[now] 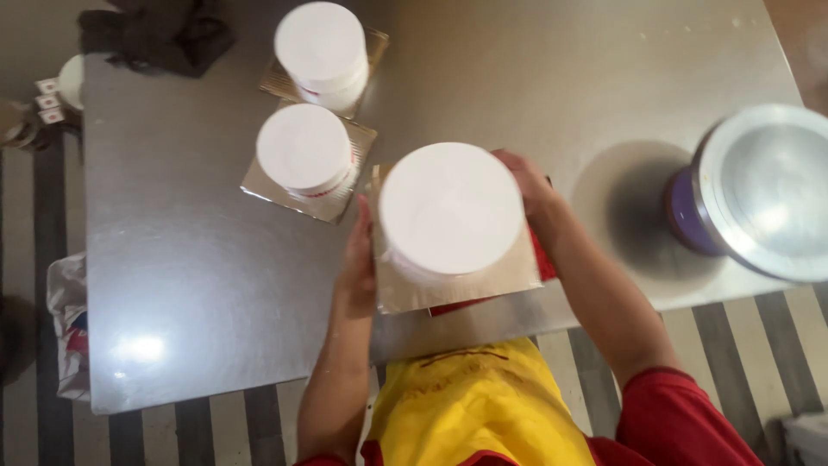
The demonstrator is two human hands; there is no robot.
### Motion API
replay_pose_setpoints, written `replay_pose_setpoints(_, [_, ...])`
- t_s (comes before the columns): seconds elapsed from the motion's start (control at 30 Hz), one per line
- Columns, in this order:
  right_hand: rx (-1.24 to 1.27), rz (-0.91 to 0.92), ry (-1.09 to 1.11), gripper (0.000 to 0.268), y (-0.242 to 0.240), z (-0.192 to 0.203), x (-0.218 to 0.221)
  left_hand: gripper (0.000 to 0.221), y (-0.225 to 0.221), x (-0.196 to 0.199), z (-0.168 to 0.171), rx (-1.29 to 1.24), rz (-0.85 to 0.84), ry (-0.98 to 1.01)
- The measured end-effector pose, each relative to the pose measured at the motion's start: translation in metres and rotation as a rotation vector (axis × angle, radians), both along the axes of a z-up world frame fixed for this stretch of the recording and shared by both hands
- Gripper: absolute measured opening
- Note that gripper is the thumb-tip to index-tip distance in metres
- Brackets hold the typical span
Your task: The person carries a tray of red sprinkles to a stainless steel worktable and presses handfuls of sprinkles onto the frosted sides and top of round cakes, rotating each cake board to coat the surface. They coat several cakes one at a time, then sweep spilled sprinkles from the table back into the tray.
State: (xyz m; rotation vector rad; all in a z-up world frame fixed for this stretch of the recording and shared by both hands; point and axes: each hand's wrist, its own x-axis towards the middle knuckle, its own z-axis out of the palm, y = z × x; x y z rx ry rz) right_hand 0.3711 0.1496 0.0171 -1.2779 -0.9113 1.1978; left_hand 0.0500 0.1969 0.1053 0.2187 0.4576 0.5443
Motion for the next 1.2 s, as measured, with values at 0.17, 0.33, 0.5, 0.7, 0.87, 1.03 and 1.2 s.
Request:
replay_pose_setpoints(0.17, [-0.391,-0.299,-0.03,0.06,-0.056,0.054,-0.048,0.055,-0.007,-0.079,-0.098,0.129,0.017,0.171])
replay_pose_setpoints(0.33, [-0.191,0.003,-1.224,0.087,-0.105,0.04,-0.081,0.044,-0.025,-0.137,-0.066,0.252,0.235,-0.227])
replay_pose_setpoints(0.5, [-0.138,-0.043,-1.191,0.063,-0.103,-0.014,-0.09,0.047,-0.03,-0.129,-0.06,0.125,0.428,0.175])
replay_pose_setpoints(0.7, [-0.366,-0.33,-0.252,0.028,-0.08,-0.03,-0.048,0.052,-0.04,-0.089,-0.057,0.202,0.528,0.521])
replay_pose_setpoints(0.87, [-0.365,-0.395,0.444,0.024,-0.069,0.058,-0.062,0.055,-0.034,-0.07,-0.085,0.055,0.443,0.311])
replay_pose_setpoints(1.03, [-0.086,-0.281,-0.254,0.032,-0.081,0.02,-0.048,0.05,-0.031,-0.06,-0.116,-0.021,0.422,0.124])
replay_pose_setpoints(1.2, [0.065,-0.12,-1.146,0.059,-0.097,0.017,-0.083,0.051,-0.031,-0.069,-0.133,0.066,0.423,0.077])
